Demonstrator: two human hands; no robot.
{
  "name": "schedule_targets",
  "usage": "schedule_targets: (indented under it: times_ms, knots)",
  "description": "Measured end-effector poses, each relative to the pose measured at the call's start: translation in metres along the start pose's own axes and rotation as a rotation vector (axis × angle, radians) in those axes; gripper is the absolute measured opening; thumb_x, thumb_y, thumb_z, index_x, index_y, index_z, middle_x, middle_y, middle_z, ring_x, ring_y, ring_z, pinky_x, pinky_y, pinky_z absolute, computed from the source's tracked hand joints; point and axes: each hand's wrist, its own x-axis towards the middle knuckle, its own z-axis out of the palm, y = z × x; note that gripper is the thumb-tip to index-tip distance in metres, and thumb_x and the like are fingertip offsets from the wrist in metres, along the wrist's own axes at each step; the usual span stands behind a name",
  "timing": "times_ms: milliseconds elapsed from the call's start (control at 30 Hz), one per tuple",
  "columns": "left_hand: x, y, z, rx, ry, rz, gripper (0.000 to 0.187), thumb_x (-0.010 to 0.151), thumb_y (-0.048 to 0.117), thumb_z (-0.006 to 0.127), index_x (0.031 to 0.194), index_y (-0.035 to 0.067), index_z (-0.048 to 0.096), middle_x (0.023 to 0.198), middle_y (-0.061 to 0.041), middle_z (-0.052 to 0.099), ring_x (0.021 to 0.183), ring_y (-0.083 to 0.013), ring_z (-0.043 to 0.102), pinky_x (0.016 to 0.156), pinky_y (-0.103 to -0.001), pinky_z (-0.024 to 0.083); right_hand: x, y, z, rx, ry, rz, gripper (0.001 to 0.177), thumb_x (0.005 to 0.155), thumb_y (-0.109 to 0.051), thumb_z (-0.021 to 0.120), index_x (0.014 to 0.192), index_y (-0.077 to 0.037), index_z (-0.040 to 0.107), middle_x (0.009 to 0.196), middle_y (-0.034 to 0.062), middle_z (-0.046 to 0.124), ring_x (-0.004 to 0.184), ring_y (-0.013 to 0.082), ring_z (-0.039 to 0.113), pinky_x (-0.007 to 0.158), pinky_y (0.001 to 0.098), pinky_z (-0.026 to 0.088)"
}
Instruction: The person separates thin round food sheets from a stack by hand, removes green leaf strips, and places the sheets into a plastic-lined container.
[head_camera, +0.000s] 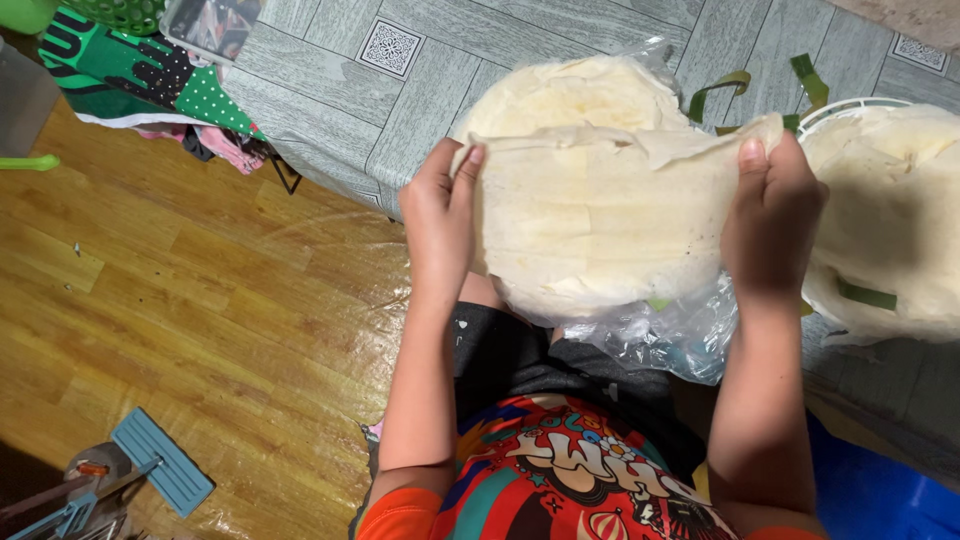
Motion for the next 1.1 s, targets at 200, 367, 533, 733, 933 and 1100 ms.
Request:
schedule_targets:
  times_ms: [200,367,533,733,933,1100]
  knots:
    - [0.003,-0.016,-0.009,-0.058,0.048,0.055,0.034,0.102,0.027,0.065,0.079,0.003,0.062,0.06,-0.002,0.055,0.057,-0.0098,0.042,0.052,-0.03,0.037,0.002,0.03,0.001,0.027,0.011,-0.058,0.024,0.119,-0.009,0.048,0.103,0.004,0.061,0.078,0.0155,0.063,0.072,0.0221,0.058,0.07,0.0391,0.047]
    - [0.013,-0.03,-0.026,-0.073,0.083,0.044,0.033,0.102,0.025,0.065,0.078,0.003,0.059,0.062,-0.001,0.05,0.059,-0.0097,0.04,0.052,-0.031,0.037,0.013,0.079,-0.003,-0.089,0.036,0.053,0.031,0.118,-0.008,0.051,0.09,0.001,0.059,0.077,0.014,0.061,0.066,0.0215,0.054,0.06,0.0432,0.041]
    - [0.018,-0.038,-0.023,-0.071,0.061,-0.003,0.035,0.101,0.025,0.066,0.074,0.004,0.056,0.059,-0.001,0.048,0.058,-0.0095,0.039,0.051,-0.032,0.034,0.021,0.13,-0.024,-0.276,0.087,0.004,0.032,0.117,-0.006,0.052,0.086,0.003,0.054,0.077,0.0161,0.062,0.067,0.0238,0.057,0.065,0.0445,0.044]
    - [0.023,-0.05,-0.022,-0.107,0.068,0.013,0.028,0.101,0.026,0.064,0.085,0.003,0.07,0.065,-0.002,0.058,0.06,-0.0106,0.048,0.054,-0.031,0.041,0.053,0.136,-0.071,-0.211,-0.14,0.084,0.022,0.113,-0.01,0.053,0.094,0.001,0.058,0.083,0.014,0.066,0.072,0.0214,0.062,0.067,0.0388,0.048]
    - [0.032,-0.08,-0.019,-0.572,-0.163,-0.09,0.036,0.103,0.032,0.059,0.108,-0.002,0.07,0.09,-0.004,0.075,0.078,-0.0127,0.067,0.072,-0.031,0.056,0.097,0.044,-0.092,0.185,-0.579,0.04,0.018,0.109,-0.015,0.054,0.103,0.0,0.062,0.088,0.0119,0.069,0.077,0.0189,0.066,0.069,0.0331,0.053]
    - [0.035,-0.101,-0.028,-1.027,-0.257,-0.252,0.043,0.107,0.035,0.06,0.124,-0.004,0.065,0.119,-0.012,0.069,0.107,-0.0181,0.066,0.096,-0.032,0.054,0.12,-0.062,-0.073,0.451,-0.882,-0.075,0.021,0.106,-0.019,0.054,0.11,-0.001,0.065,0.092,0.0101,0.072,0.081,0.0168,0.07,0.071,0.0284,0.057]
